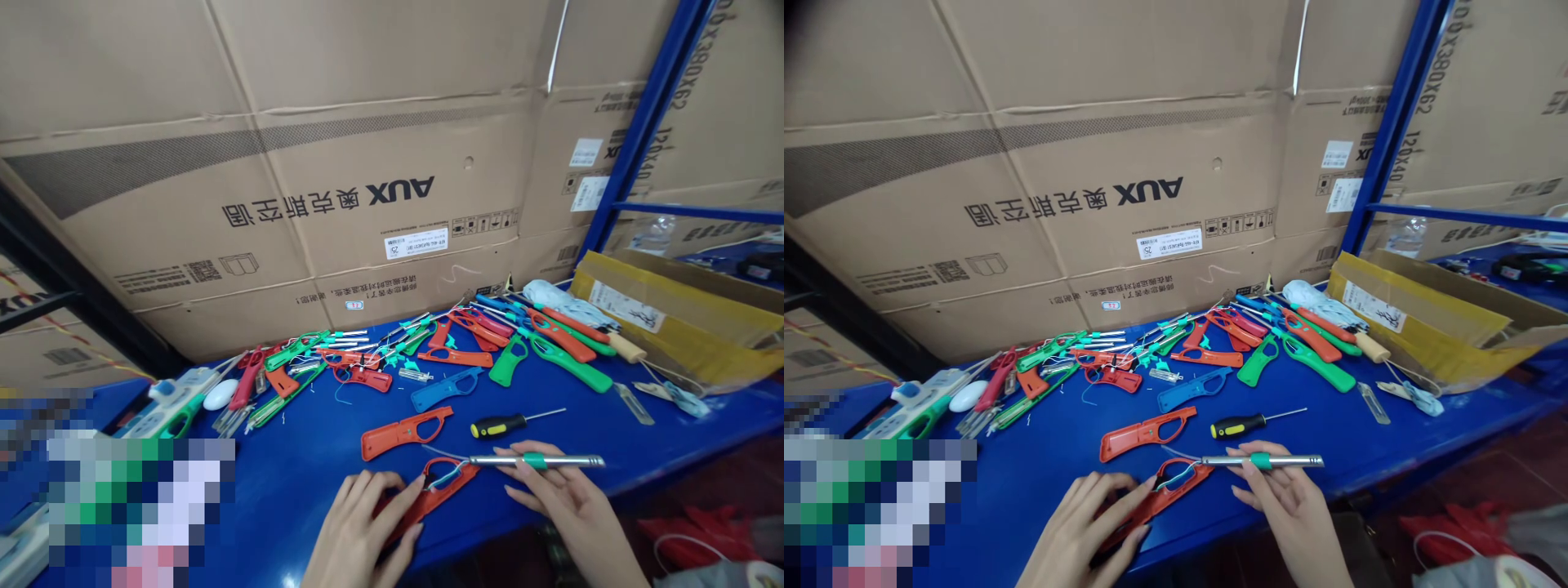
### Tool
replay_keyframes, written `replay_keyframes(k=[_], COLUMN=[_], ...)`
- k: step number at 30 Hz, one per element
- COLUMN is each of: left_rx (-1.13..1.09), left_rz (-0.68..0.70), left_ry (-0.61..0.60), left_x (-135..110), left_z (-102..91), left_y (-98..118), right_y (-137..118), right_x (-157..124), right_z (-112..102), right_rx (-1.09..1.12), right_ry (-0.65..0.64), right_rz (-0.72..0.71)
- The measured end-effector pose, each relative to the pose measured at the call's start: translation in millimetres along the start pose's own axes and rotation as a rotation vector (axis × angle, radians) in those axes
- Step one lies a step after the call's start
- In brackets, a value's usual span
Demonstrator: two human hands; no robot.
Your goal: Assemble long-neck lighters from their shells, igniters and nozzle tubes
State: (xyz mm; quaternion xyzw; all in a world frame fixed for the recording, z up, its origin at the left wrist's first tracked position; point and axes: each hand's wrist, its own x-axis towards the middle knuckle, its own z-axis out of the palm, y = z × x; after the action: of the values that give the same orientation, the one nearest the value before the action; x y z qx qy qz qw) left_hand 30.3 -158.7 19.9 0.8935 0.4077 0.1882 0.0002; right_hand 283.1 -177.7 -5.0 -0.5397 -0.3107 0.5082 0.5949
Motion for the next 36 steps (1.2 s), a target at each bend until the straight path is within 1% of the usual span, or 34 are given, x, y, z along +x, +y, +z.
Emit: replay_keyframes(k=[2,5,8,11,14,16,18,20,22,23,24,25,27,28,30,32,34,36], left_rx=[0.017,0.021,-0.005,-0.051,-0.098,-0.132,-0.163,-0.187,-0.204,-0.211,-0.216,-0.221,-0.228,-0.229,-0.224,-0.209,-0.193,-0.182], left_rz=[0.009,0.016,0.004,-0.052,-0.130,-0.172,-0.216,-0.252,-0.269,-0.271,-0.271,-0.268,-0.265,-0.263,-0.258,-0.258,-0.264,-0.270], left_ry=[0.006,0.006,0.019,0.021,0.028,0.031,0.026,0.013,0.001,-0.001,0.000,0.003,0.017,0.026,0.043,0.053,0.060,0.068], left_x=[-1,-4,-5,-8,-14,-19,-24,-26,-26,-26,-25,-24,-23,-23,-23,-23,-23,-22], left_z=[2.5,6.1,6.8,4.6,2.8,3.3,4.8,6.2,6.5,6.1,5.5,4.7,3.1,2.5,1.7,1.3,1.1,0.8], left_y=[-1,-3,-5,-13,-26,-35,-42,-45,-45,-44,-43,-42,-40,-40,-39,-38,-38,-38], right_y=[-2,-10,-21,-27,-28,-26,-24,-25,-26,-27,-27,-26,-23,-21,-17,-14,-13,-13], right_x=[2,5,11,22,38,49,58,63,60,57,52,48,39,36,35,38,43,48], right_z=[-1,0,3,6,4,-1,-9,-13,-9,-2,6,17,42,55,77,91,99,101], right_rx=[-0.005,-0.030,-0.076,-0.137,-0.211,-0.266,-0.365,-0.568,-0.810,-0.893,-0.927,-0.940,-0.968,-0.988,-1.016,-1.046,-1.080,-1.104], right_ry=[-0.017,-0.006,-0.051,-0.107,-0.135,-0.133,-0.118,-0.069,-0.025,-0.062,-0.154,-0.291,-0.607,-0.691,-0.775,-0.823,-0.837,-0.846], right_rz=[0.014,0.034,0.060,0.073,0.034,-0.035,-0.150,-0.336,-0.579,-0.694,-0.761,-0.797,-0.829,-0.840,-0.852,-0.872,-0.883,-0.894])
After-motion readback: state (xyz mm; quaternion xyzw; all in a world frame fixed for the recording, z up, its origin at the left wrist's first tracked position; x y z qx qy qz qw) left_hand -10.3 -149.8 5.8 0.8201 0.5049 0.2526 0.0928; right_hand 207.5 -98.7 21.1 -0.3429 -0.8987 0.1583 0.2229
